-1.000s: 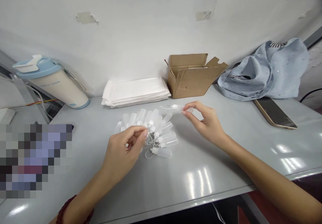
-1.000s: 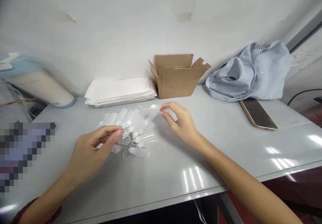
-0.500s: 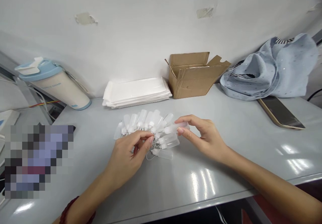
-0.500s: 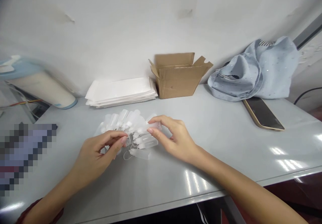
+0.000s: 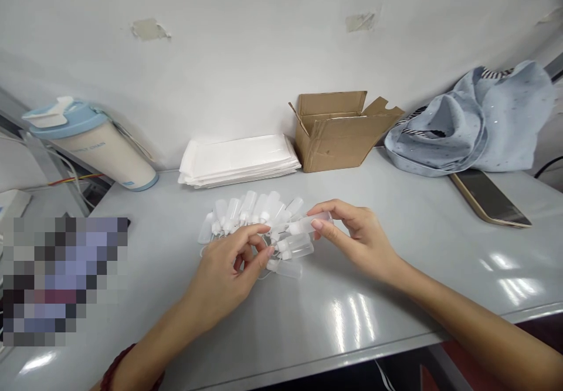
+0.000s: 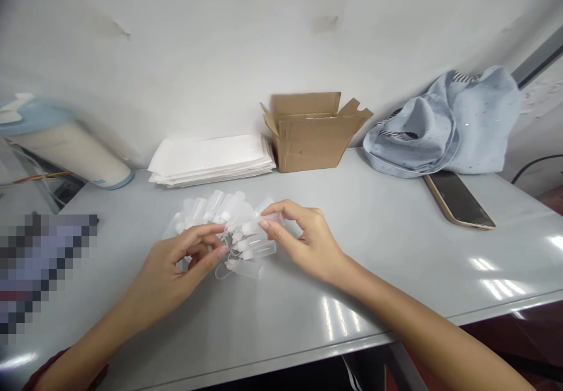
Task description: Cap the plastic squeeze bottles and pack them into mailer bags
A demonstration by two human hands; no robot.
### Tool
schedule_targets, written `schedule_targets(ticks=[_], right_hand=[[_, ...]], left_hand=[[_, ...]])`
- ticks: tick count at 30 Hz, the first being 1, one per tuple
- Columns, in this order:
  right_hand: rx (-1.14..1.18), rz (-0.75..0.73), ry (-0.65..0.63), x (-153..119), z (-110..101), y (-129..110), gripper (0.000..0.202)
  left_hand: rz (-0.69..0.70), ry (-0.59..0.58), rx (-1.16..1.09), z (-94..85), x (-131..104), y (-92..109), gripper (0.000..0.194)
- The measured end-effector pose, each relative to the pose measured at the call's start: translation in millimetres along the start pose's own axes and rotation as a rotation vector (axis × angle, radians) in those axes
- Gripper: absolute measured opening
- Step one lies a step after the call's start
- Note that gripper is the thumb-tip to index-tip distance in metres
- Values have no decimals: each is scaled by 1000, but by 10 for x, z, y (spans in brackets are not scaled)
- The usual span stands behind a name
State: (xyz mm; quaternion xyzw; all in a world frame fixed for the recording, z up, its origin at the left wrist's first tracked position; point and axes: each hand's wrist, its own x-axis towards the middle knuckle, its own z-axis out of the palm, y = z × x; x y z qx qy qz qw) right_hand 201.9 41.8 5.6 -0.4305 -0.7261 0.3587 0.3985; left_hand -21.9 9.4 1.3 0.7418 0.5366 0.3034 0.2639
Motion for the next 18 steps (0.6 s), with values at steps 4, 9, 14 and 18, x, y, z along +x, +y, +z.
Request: schedule_targets(ticks=[4, 9, 14, 18], right_hand=[[30, 11, -5, -8, -2, -9, 16], [84, 28, -20, -6, -6, -20, 17], [176, 51, -81, -8, -4, -28, 18], [208, 69, -101, -18, 1, -29, 18]], left_hand=[[-26, -27, 24, 19, 13, -5, 13], [-33, -52, -4, 0, 27, 30, 16], [-51, -31, -120, -10, 17, 85, 16], [-43, -11, -139, -9, 5, 113, 15]])
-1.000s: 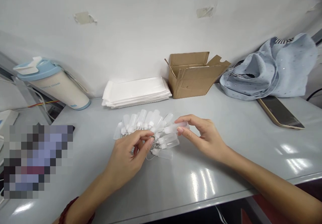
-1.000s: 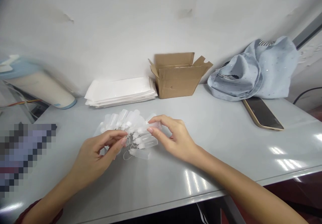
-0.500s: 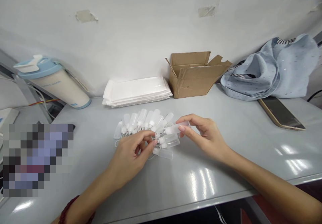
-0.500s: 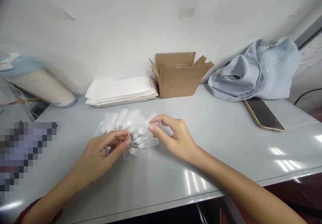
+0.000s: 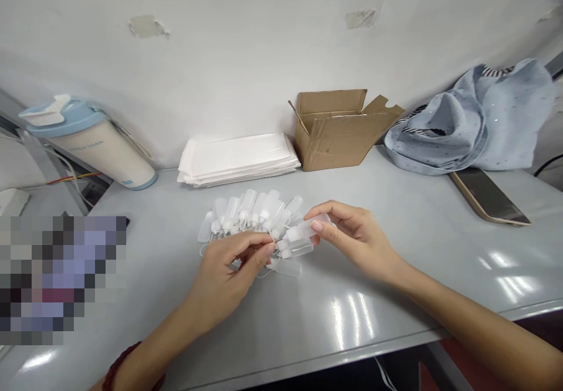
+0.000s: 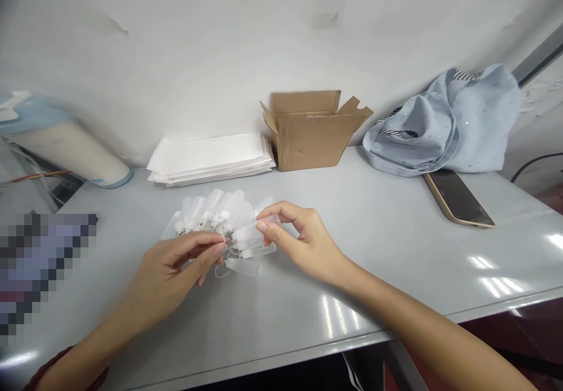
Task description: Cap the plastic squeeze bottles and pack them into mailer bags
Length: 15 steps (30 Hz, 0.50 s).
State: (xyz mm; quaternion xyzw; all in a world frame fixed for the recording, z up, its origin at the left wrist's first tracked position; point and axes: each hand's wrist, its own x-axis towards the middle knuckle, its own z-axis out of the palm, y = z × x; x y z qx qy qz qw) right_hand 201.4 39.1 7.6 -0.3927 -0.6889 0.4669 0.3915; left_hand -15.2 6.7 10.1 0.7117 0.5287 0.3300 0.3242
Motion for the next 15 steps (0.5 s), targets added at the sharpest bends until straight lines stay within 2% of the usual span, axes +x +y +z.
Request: schedule_targets(ticks=[15], right_hand=[[-69, -7, -17, -41, 79, 57, 19]], left_hand=[[113, 94, 97, 44, -14, 22, 18]])
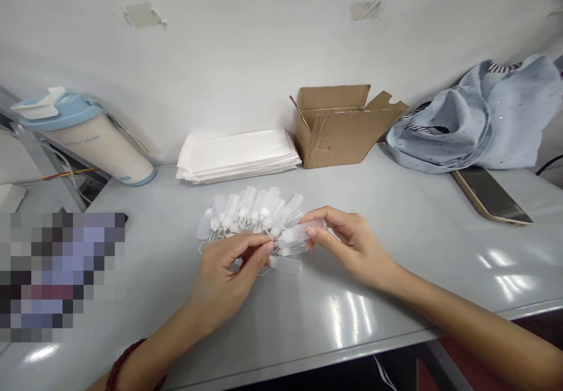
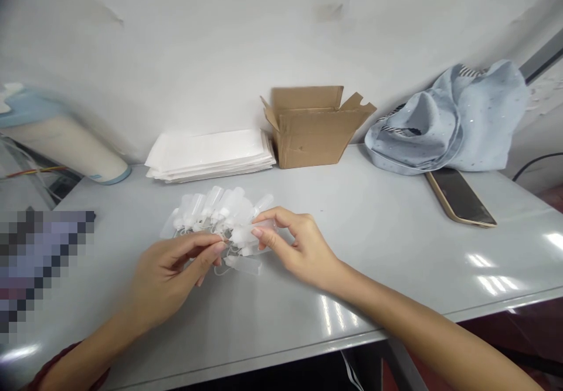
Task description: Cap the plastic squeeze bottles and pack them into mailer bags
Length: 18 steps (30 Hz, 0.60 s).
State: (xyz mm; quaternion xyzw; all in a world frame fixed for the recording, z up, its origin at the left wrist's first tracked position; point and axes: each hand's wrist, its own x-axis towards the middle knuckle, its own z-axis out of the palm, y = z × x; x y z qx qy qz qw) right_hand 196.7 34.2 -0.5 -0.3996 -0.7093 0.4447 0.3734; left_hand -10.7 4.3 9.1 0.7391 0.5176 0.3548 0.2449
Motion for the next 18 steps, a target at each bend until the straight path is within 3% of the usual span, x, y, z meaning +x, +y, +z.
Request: schedule_targets(ticks=[9, 13, 18], right_hand=[[-30, -51, -31, -18, 24, -20, 20], [-20, -61, -80, -6, 14, -24, 20], [-68, -136, -67, 13, -34, -42, 17]], left_hand=[[320, 160, 213, 83, -103, -79, 14], [290, 178, 218, 98, -121, -103, 13], [191, 108, 168, 23, -54, -15, 8]])
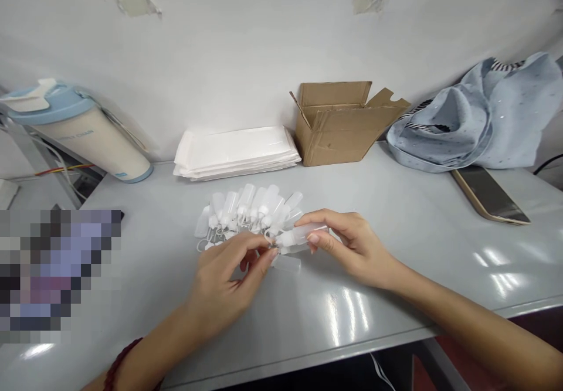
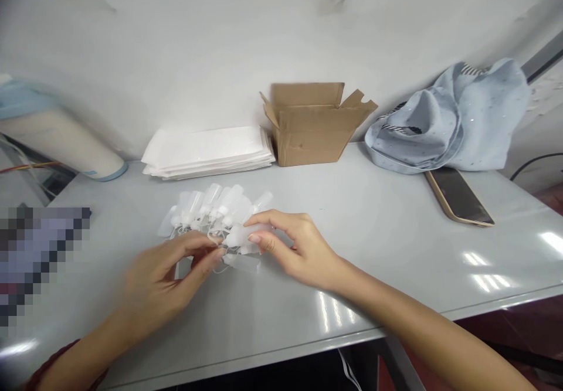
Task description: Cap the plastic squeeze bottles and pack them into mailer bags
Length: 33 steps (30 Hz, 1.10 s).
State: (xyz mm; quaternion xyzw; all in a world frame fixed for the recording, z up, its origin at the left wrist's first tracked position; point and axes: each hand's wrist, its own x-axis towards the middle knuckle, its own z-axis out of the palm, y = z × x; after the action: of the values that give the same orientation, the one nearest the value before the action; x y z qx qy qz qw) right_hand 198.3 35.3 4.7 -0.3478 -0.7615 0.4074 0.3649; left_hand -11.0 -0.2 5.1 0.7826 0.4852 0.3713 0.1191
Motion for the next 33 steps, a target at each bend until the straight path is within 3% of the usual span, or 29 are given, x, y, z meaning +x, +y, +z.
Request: schedule_targets(ticks=[6, 14, 25, 30, 33], right_hand=[[-58, -30, 12, 19, -39, 5, 18], [-61, 2, -3, 7, 2, 25, 20], [-48, 73, -82, 19, 21, 47, 24], [29, 105, -107, 18, 28, 52, 26], [56, 110, -110, 20, 11, 29, 26]], left_hand=[[-67, -31, -118, -44, 47, 18, 10], [-57, -55, -84, 13, -24, -12, 14], [178, 53, 63, 139, -109, -124, 13], [387, 127, 214, 155, -120, -177, 17], [439, 161, 236, 147, -128, -179, 20]])
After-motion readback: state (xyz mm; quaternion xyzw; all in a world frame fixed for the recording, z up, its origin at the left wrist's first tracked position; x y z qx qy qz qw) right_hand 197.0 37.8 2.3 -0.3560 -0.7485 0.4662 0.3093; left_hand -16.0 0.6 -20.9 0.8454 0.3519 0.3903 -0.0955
